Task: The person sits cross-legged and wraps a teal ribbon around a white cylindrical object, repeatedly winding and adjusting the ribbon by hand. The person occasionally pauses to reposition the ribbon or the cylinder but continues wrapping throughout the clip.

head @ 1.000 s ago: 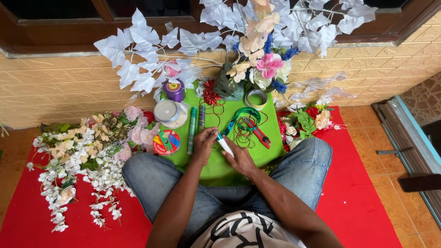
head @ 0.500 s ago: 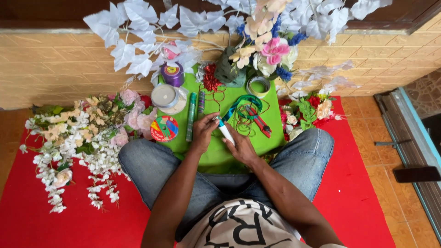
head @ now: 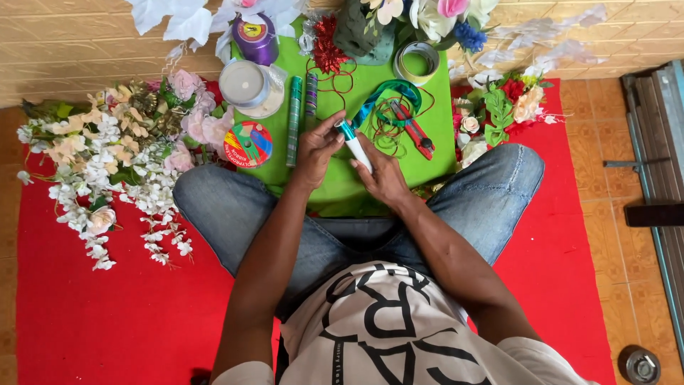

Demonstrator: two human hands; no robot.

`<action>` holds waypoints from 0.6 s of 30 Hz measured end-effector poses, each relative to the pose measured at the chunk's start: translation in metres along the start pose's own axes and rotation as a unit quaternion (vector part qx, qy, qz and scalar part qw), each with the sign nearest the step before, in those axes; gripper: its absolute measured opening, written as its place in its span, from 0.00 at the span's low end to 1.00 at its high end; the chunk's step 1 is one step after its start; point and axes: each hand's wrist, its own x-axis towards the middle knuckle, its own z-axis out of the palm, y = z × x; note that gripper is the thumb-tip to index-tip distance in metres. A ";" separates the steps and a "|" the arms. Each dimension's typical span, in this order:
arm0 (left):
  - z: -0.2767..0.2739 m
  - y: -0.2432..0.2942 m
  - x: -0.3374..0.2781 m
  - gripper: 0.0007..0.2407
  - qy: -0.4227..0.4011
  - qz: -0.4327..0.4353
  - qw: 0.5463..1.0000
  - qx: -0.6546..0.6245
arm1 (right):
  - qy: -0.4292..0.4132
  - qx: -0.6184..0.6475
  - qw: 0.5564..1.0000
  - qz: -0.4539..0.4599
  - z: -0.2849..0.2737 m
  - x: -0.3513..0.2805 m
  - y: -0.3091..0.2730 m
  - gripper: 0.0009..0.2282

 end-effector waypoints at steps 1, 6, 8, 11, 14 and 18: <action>0.000 0.000 0.000 0.20 0.000 0.000 1.000 0.000 | 0.000 0.000 1.000 0.000 0.000 0.000 -0.001 0.25; 0.003 0.006 -0.001 0.19 0.011 -0.001 1.000 -0.011 | 0.000 0.011 1.000 -0.009 -0.006 0.004 -0.021 0.24; 0.004 0.009 -0.002 0.18 0.013 0.000 1.000 -0.007 | 0.000 0.010 1.000 -0.012 -0.005 0.004 -0.019 0.24; 0.003 0.007 -0.001 0.17 0.019 0.010 1.000 0.008 | 0.000 0.008 1.000 -0.015 -0.001 0.001 -0.009 0.24; 0.003 0.006 0.000 0.16 0.027 0.027 0.999 0.031 | 0.002 0.002 1.000 -0.020 0.000 0.000 -0.003 0.24; -0.001 0.000 0.001 0.15 0.029 0.054 0.996 0.063 | 0.005 -0.020 0.999 -0.031 -0.004 0.004 -0.017 0.24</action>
